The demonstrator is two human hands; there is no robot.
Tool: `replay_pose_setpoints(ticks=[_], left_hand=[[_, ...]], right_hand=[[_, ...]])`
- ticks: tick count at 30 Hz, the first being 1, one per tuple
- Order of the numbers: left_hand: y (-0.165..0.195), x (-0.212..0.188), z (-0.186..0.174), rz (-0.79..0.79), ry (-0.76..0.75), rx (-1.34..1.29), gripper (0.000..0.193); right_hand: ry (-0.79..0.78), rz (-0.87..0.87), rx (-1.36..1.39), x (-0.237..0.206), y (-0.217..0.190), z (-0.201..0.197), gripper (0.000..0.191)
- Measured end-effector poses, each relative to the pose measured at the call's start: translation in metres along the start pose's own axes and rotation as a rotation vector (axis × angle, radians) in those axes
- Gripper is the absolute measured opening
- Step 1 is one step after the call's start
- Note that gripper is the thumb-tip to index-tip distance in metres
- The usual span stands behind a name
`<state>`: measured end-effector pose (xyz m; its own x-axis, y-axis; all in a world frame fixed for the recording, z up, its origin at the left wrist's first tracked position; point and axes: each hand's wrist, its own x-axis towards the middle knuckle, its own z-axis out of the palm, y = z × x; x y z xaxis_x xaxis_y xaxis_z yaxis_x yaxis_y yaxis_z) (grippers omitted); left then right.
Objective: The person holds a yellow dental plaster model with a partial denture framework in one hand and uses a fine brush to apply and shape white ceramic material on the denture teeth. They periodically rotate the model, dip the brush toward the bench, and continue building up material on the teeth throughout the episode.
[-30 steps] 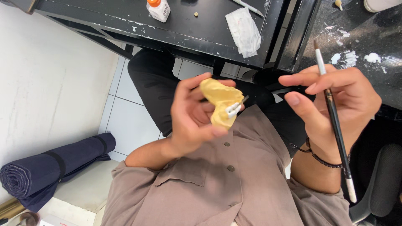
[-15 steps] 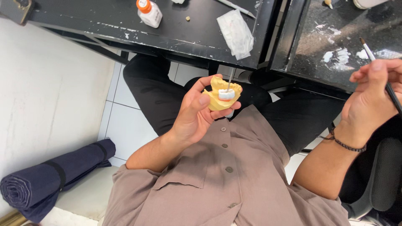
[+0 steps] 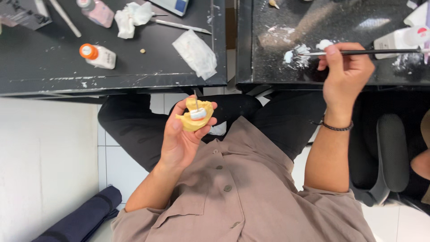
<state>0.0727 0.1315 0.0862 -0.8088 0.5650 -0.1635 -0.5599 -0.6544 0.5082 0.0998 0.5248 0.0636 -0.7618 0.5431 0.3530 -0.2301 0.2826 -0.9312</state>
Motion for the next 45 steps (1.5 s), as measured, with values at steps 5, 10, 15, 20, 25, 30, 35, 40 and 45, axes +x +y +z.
replay_pose_setpoints(ticks=[5,10,15,20,25,30,35,40,45], left_hand=[[-0.009,0.004,-0.007,0.015,0.041,-0.018,0.075],[-0.012,0.010,-0.009,0.010,0.051,-0.040,0.071],[-0.015,0.009,-0.009,0.002,0.049,-0.038,0.072],[-0.014,0.007,-0.009,0.005,0.043,-0.046,0.072],[-0.013,0.006,-0.009,0.017,0.044,-0.039,0.073],[-0.013,0.006,-0.010,0.021,0.040,-0.035,0.072],[-0.013,0.006,-0.009,0.019,0.035,-0.033,0.072],[-0.014,0.006,-0.009,0.019,0.035,-0.015,0.074],[-0.011,0.006,-0.009,0.008,0.029,-0.027,0.077]], right_hand=[[0.160,-0.092,-0.077,-0.004,0.007,-0.021,0.011],[0.123,-0.111,-0.107,-0.002,0.014,-0.038,0.019],[0.116,-0.143,-0.261,-0.006,0.013,-0.037,0.022],[0.106,-0.195,-0.349,-0.006,0.006,-0.030,0.024],[0.106,-0.194,-0.388,-0.007,0.000,-0.026,0.023],[0.102,-0.201,-0.376,-0.008,-0.002,-0.024,0.023],[0.090,-0.200,-0.372,-0.009,-0.004,-0.023,0.023],[0.070,-0.205,-0.354,-0.011,-0.002,-0.026,0.018],[0.079,-0.176,-0.280,-0.012,0.003,-0.028,0.017]])
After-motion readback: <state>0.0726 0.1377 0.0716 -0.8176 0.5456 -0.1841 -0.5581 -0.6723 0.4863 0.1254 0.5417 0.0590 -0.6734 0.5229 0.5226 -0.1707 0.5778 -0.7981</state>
